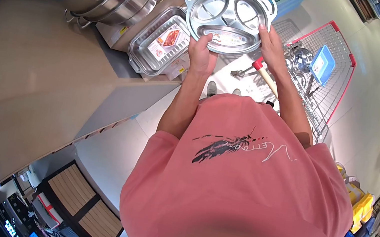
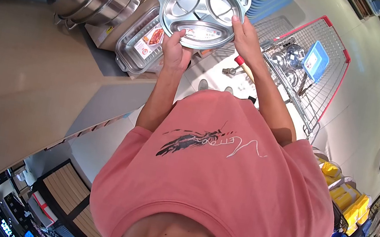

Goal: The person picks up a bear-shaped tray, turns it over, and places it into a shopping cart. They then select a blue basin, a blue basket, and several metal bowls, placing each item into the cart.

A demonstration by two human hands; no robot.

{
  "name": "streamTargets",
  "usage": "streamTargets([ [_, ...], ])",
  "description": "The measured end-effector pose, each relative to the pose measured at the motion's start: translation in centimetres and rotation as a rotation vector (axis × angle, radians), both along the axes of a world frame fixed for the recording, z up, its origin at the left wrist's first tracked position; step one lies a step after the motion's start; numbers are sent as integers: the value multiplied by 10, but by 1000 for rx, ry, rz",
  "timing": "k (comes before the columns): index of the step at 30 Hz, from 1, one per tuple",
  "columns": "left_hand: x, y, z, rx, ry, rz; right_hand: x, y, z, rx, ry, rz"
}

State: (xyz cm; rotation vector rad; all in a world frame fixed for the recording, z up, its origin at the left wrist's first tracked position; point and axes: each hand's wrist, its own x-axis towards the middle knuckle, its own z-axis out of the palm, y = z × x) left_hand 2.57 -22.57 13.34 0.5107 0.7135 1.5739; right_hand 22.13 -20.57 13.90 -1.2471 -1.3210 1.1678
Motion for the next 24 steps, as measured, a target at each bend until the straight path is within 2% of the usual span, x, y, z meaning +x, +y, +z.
streamTargets([
  [5,4,-4,3,66,142,-34,3,-2,-2,-11,77,-55],
  [12,1,-1,12,43,80,-66,7,1,-9,58,97,-88],
  [22,5,-5,19,54,125,-63,9,0,-11,-14,109,-67],
  [24,4,-5,19,59,128,-62,5,-1,-9,69,139,-106],
])
